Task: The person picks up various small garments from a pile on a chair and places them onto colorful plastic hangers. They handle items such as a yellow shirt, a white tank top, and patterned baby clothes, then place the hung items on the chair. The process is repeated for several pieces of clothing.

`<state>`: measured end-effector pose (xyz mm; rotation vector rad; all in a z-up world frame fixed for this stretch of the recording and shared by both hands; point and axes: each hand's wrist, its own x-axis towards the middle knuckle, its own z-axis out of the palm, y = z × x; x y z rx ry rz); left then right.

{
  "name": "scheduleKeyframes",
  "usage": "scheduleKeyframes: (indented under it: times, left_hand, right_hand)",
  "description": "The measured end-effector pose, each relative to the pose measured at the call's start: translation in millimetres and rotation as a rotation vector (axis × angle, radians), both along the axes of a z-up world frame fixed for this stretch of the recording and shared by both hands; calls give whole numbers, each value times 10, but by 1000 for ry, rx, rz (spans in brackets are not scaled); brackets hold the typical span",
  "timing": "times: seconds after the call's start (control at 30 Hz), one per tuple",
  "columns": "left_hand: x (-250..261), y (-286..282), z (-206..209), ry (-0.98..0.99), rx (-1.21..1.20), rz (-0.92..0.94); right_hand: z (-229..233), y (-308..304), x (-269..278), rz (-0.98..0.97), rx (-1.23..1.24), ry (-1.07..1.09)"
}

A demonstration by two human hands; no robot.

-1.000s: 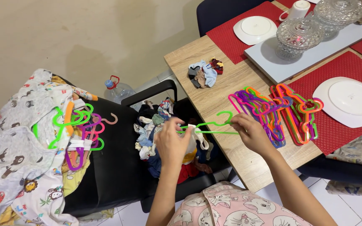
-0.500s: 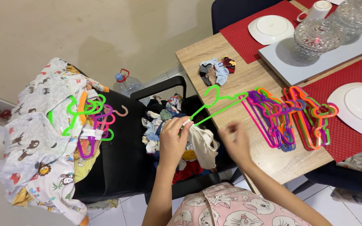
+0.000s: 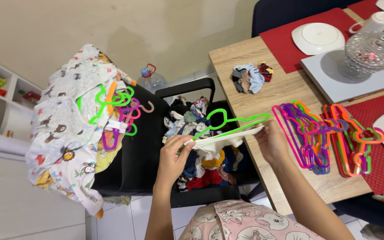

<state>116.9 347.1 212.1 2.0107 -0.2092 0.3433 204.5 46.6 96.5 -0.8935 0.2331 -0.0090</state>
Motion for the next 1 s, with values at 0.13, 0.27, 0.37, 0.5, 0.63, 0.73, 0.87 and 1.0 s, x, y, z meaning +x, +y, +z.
scheduleKeyframes:
  times: [0.13,0.27,0.37,0.5,0.63,0.73,0.87,1.0]
  left_hand:
    - [-83,21,-106,-63,43,15]
    - [-160,40,-103,46,3,51]
    - [-222,84,-30,-65,71,51]
    - [-302,88,70,-195,228,135]
    - [-383,108,154,-247,329,191]
    - [-445,166,204,-252,322,210]
    - [-550,286,275,-267,307,255]
    - [-734,477,401,-260,285,292]
  right_hand:
    - [149,-63,97,-81,53,26]
    - [204,-48,140,-77,31,-86]
    - [220,-10,166,-81,-40,-196]
    - [279,28,176,-173,-271,-257]
    - [471,140,145,-193,-483,-350]
    - [748,280,103,-32,-741,-500]
    - [1263,432,-46,0,-1284,-875]
    - [1739,716,-118,385,-1353,-1117]
